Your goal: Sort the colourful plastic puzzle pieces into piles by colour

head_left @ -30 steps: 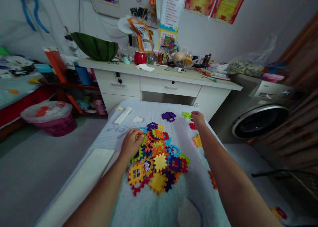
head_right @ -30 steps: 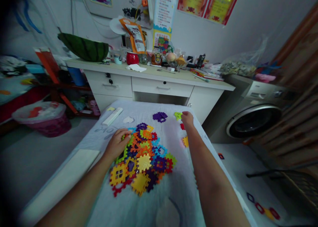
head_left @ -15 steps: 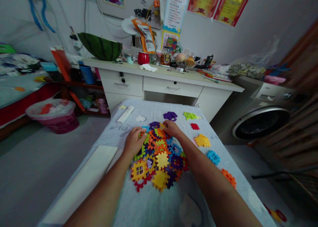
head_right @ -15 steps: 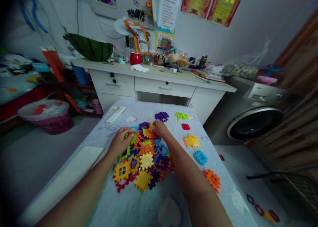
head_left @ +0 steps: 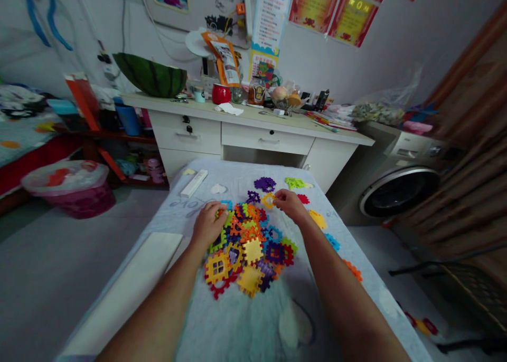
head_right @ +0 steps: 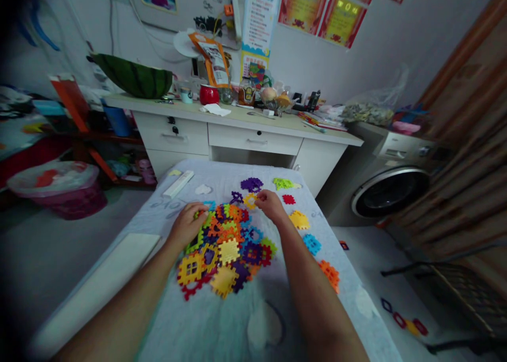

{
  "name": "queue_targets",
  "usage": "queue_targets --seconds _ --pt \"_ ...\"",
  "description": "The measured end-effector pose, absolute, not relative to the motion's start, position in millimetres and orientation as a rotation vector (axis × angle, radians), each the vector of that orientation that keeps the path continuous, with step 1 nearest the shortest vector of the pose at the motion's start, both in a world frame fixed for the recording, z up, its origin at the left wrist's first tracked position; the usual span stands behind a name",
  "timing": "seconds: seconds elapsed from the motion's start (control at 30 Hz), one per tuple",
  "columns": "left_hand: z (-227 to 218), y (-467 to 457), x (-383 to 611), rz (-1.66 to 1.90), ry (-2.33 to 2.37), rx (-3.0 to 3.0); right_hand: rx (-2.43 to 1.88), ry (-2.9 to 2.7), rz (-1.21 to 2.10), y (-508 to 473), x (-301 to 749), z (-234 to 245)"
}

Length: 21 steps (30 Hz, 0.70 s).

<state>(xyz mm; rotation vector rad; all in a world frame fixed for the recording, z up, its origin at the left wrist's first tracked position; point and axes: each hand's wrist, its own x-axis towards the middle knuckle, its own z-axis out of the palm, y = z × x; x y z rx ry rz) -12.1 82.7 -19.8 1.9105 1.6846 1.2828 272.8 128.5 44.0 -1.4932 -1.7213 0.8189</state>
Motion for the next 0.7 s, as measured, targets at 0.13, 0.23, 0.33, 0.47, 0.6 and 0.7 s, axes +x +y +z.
queue_targets --seconds 0.13,0.23,0.33,0.47,0.6,0.7 --pt "-24.4 85.0 -13.3 1.285 1.677 1.92 -1.52 -1.657 0.707 110.7 313.6 56.2" --pt "-26.8 86.1 -13.5 1.286 1.683 1.916 -1.613 -1.648 0.495 97.6 347.0 61.7" --pt "-27.8 86.6 -13.6 1.298 1.669 1.92 -1.792 -1.605 0.279 84.4 376.3 61.1" --pt "-28.0 87.1 -14.3 1.295 1.664 1.925 -1.995 -1.554 0.068 71.2 400.8 53.8" --pt "-27.6 87.1 -14.5 1.293 1.657 1.928 -2.1 -1.474 -0.044 68.2 412.4 46.5" --pt "-27.0 87.1 -14.3 1.297 1.653 1.921 -2.172 -1.466 -0.027 68.3 417.9 41.9"
